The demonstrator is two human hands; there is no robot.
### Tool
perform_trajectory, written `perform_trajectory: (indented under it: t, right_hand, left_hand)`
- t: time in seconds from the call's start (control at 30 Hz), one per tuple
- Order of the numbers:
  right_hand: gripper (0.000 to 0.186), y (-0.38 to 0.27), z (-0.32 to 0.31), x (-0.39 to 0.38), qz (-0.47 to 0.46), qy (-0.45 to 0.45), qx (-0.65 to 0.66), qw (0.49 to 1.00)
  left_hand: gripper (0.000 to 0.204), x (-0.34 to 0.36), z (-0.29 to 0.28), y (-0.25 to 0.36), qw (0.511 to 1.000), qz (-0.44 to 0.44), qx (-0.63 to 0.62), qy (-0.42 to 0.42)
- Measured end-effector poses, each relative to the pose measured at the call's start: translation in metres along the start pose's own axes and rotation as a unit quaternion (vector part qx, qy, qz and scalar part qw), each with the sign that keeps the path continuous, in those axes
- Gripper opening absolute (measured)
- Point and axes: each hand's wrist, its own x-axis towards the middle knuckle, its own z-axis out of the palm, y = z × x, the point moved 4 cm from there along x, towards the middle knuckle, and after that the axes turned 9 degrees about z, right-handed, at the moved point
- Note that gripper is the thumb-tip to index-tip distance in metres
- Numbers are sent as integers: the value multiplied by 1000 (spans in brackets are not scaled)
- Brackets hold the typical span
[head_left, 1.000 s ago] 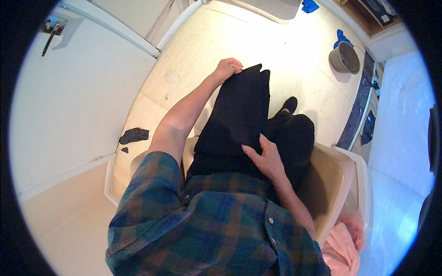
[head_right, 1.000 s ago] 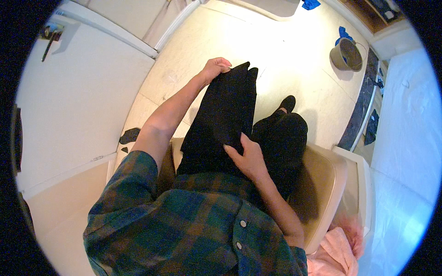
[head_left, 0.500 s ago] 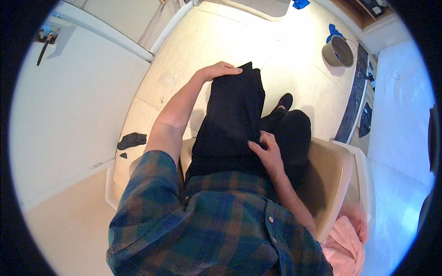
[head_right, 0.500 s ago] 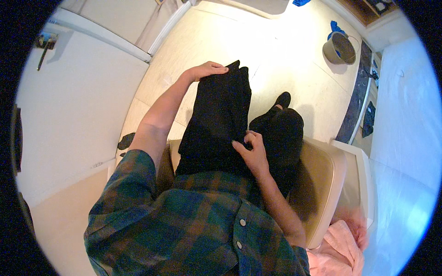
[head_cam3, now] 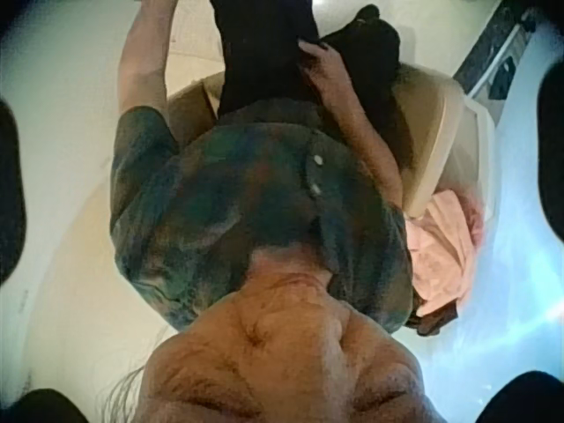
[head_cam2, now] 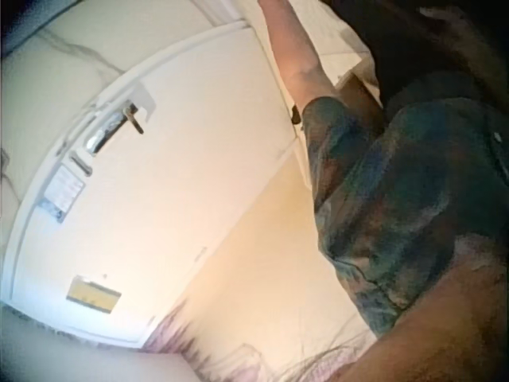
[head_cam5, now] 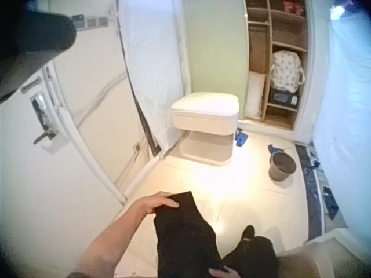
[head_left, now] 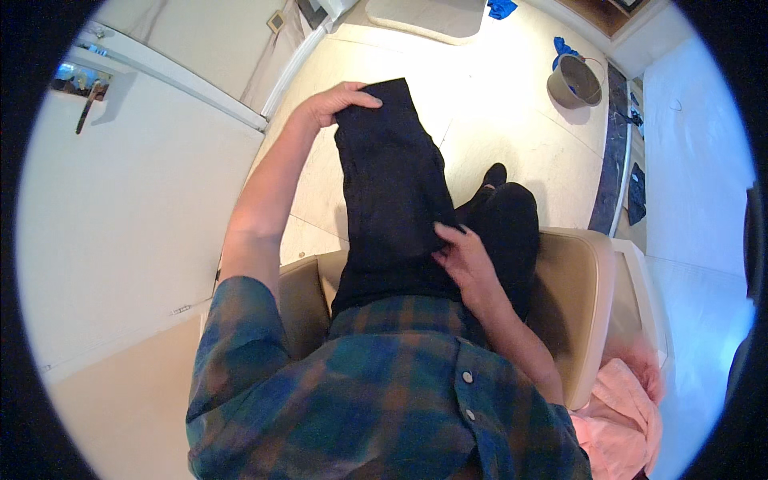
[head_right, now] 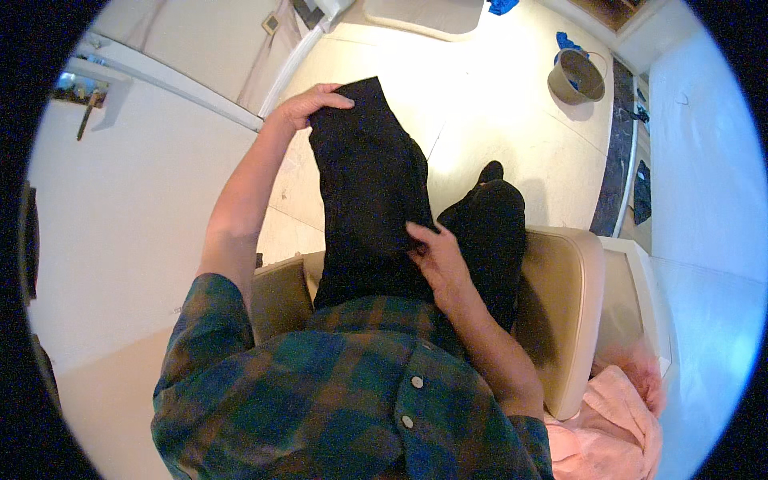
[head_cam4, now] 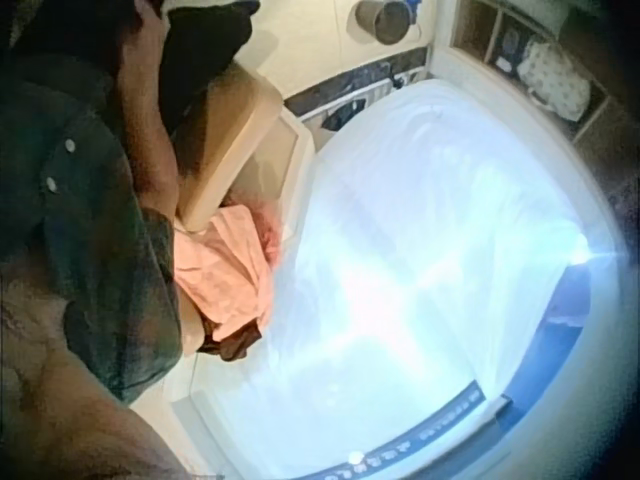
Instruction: The person folds a pair of black pants on their lap, aligning the legs and folding the garment into a compact rectangle. They then pick up a brown pair of pants from a nearby pile and begin folding them in a similar manner.
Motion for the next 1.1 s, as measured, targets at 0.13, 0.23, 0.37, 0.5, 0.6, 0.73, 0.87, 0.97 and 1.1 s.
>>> perform_trajectory:
  t: [0.13,0.23,0.37,0.5,0.6,0.73,0.87,0.97,1.1]
  right_hand:
    - [25,-46,4,-12,-105,-46,77,990]
    - [31,-91,-7,-38,-179,-74,104,976]
    - [41,-135,-12,-94,-271,-124,162,941]
    - [51,-105,-15,-105,-367,40,40,928]
    - [60,-58,-19,-74,-122,-269,236,926]
    - [44,-48,-34,-66,-192,-97,105,971]
    - [35,-69,-49,-77,-315,18,-3,949]
    - [34,-84,-50,-101,-430,135,-155,879]
    - [41,-89,-70,-112,-462,241,-232,821]
  left_hand:
    - [47,-32,-7,55,994,35,-50,90]
    - [31,-70,2,98,978,124,-155,67]
    - [20,-124,43,135,941,161,-283,98]
    - [22,-140,97,129,934,174,-275,147]
    - [22,-122,102,105,943,102,-262,177]
    - [23,-115,117,100,957,104,-239,125]
    - [47,-118,112,108,959,116,-212,148]
    - [52,-120,109,116,963,153,-185,121]
    - [58,-117,126,120,963,177,-129,156]
